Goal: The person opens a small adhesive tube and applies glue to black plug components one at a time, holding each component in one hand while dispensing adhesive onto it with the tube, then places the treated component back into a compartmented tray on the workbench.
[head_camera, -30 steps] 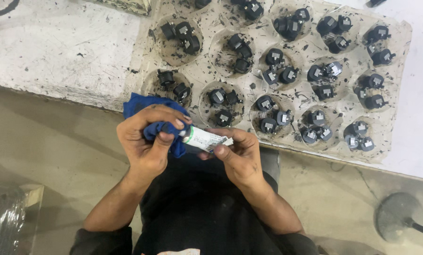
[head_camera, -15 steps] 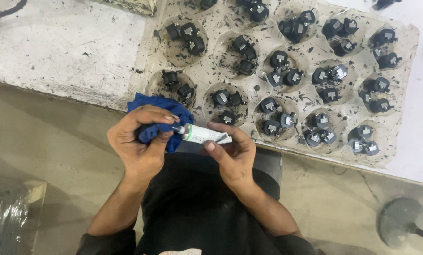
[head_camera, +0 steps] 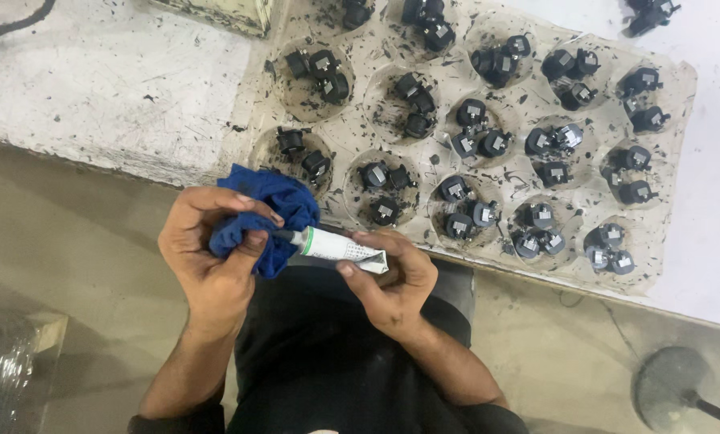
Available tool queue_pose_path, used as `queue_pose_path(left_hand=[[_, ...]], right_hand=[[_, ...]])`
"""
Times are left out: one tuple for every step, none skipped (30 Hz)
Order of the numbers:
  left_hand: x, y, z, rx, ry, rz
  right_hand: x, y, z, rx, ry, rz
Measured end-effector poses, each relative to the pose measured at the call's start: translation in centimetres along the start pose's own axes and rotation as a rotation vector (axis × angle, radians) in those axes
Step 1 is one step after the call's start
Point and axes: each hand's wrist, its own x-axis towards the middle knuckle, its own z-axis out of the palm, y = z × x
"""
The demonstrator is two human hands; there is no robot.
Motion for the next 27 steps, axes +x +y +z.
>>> queue_pose_path(left_hand=[[0.0,0.3,0.0,0.027,0.010,0.013],[0.1,0.5,0.1,0.081,0.012,0.045],[0.1,0.7,0.3,0.133,0.013,0.074],[0.0,0.9,0.4,0.184,0.015,0.104],[0.0,1.0,0.6,0.314,0.018,0.186],[-0.1,1.1,0.8,0.444,0.021,0.269],[-0.2,1.2,0.8,0.574,0.025,0.352],[-0.2,1.3,0.8,0.492,0.010,0.289],[-0.2,1.4,0.6,0.409,-0.001,0.226],[-0.1,1.4,0.5,0.303,-0.009,0.163],[0.0,1.4,0.3,0.196,-0.011,0.101],[0.5,1.1,0.2,0.065,-0.018,0.046],[0.8,1.0,0.0,-0.051,-0.018,-0.014],[1.2,0.7,-0.2,-0.168,-0.012,-0.074],[1.4,0.6,-0.3,-0.272,-0.004,-0.150],[1.6,0.4,-0.4,-0.377,0.003,-0.229],[2.0,0.3,-0.6,-0.322,0.031,-0.180],[2.5,0.2,-0.8,-0.267,0.057,-0.130],[3.2,0.2,-1.1,-0.212,0.082,-0.081],[4.2,0.5,-1.8,-0.131,0.104,0.001],[5.5,0.8,-2.7,-0.051,0.123,0.085],[6.9,1.2,-3.6,0.031,0.148,0.167],[8.2,1.6,-4.4,0.051,0.168,0.185],[9.5,1.9,-5.3,0.071,0.187,0.203],[10.9,2.2,-6.1,0.031,0.200,0.156],[12.1,2.5,-6.7,-0.009,0.212,0.107],[13.3,2.7,-7.2,-0.048,0.224,0.055]], right_hand=[[-0.1,0.2,0.0,0.088,0.007,0.111],[-0.1,0.4,0.0,0.199,0.001,0.189],[0.0,0.7,0.0,0.308,-0.004,0.267],[0.1,1.0,0.0,0.416,-0.010,0.345],[0.2,1.3,0.0,0.432,-0.006,0.358],[0.2,1.6,0.0,0.448,-0.002,0.371],[0.1,1.8,-0.1,0.464,0.003,0.383],[0.1,2.1,-0.1,0.374,-0.023,0.239],[0.0,2.2,-0.1,0.282,-0.051,0.097],[-0.1,2.4,-0.2,0.190,-0.082,-0.043],[0.0,2.6,-0.1,0.305,-0.077,0.026],[0.1,2.9,0.0,0.420,-0.073,0.091],[0.3,3.3,-0.1,0.536,-0.073,0.155],[0.6,3.6,-0.1,0.632,-0.066,0.226],[0.8,3.9,-0.3,0.726,-0.052,0.301],[0.9,4.1,-0.6,0.818,-0.035,0.377],[1.0,4.2,-0.9,0.835,-0.038,0.382],[1.1,4.3,-1.4,0.853,-0.042,0.385],[1.1,4.3,-1.9,0.872,-0.043,0.388],[1.0,4.2,-2.4,0.880,-0.038,0.374],[0.8,4.1,-3.0,0.888,-0.033,0.359],[0.7,3.9,-3.6,0.895,-0.026,0.342],[0.6,3.7,-4.2,0.925,-0.012,0.329],[0.4,3.5,-4.8,0.955,0.003,0.315],[0.2,3.3,-5.4,0.986,0.019,0.299],[0.0,3.1,-6.1,1.000,0.035,0.289],[-0.2,2.9,-6.7,1.014,0.052,0.279]])
